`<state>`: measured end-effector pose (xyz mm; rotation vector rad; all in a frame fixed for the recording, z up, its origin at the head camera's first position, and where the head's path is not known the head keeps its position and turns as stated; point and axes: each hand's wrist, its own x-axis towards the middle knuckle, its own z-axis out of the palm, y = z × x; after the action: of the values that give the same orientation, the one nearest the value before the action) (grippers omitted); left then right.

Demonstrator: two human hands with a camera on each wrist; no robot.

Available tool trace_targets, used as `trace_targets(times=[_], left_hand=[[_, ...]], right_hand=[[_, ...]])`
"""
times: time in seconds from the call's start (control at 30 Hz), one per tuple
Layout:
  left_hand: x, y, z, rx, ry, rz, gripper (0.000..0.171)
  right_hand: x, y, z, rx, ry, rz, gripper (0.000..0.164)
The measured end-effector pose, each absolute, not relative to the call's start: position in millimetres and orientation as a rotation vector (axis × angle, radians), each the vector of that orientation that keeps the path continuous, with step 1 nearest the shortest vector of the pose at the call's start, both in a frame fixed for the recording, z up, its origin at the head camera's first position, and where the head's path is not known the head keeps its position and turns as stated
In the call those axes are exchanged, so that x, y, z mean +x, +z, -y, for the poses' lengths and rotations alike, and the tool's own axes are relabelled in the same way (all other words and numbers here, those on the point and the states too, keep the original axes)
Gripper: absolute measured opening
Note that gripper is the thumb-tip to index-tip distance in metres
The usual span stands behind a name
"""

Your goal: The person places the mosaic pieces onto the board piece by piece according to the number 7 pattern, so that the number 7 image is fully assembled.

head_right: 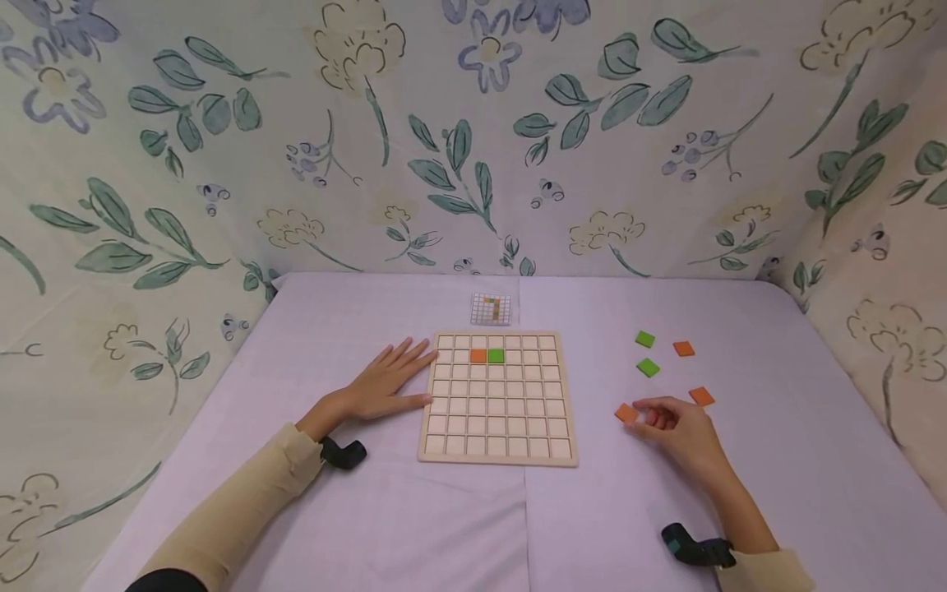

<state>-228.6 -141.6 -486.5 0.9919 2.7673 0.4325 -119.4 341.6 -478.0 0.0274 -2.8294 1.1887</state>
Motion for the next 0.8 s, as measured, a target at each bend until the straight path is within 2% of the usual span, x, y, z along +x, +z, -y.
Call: trace_targets(times=[0.4,0.8], left_hand=[[-228.3,-485.7,142.0,0.997,0.444,-2.766,0.085],[-229.0,-488.6,142.0,0.983,0.426,-2.771,0.085]], right_hand=[[-119.7,-483.4,-335.8,0.074,1.06,2.804,0.028],[-117.9,-480.8,-333.2,0.079,1.027,2.817,0.026]])
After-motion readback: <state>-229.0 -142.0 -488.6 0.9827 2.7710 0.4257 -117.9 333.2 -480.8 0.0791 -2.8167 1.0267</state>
